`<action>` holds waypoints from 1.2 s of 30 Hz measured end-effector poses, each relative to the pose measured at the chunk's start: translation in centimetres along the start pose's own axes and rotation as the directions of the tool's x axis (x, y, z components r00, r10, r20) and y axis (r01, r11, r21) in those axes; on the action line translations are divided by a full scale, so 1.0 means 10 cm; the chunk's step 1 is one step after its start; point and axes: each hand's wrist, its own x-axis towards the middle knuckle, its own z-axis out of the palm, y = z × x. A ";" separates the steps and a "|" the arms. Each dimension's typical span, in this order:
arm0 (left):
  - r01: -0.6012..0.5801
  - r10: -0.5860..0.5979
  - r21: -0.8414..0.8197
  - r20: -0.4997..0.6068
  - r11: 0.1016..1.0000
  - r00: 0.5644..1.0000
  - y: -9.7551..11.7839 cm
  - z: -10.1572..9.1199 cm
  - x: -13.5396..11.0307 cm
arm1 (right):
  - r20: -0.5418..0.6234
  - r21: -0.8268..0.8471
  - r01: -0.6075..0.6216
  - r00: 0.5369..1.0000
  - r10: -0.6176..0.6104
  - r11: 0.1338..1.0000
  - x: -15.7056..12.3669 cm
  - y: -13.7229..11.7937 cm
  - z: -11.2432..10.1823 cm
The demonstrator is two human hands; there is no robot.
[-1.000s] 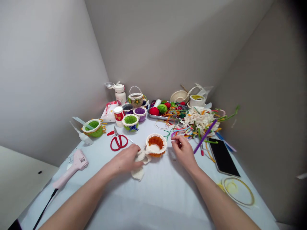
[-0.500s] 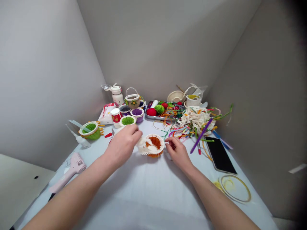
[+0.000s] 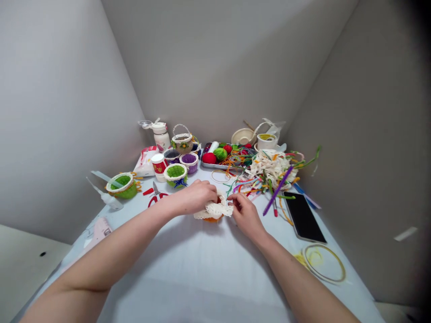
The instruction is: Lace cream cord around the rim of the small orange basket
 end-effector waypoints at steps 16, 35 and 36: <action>0.197 -0.217 -0.101 -0.267 0.975 0.939 -0.11 -0.03 -0.26 | -0.020 -0.031 -0.022 1.000 0.021 0.999 0.02 0.00 -0.01; 0.182 -0.188 0.075 0.086 0.980 0.978 0.21 0.12 0.23 | 0.015 -0.043 -0.017 1.000 0.018 0.999 0.01 0.02 -0.01; 0.178 -0.183 0.058 0.087 0.982 0.979 0.18 0.20 0.28 | 0.014 -0.043 -0.015 1.000 0.016 0.999 0.01 0.03 -0.01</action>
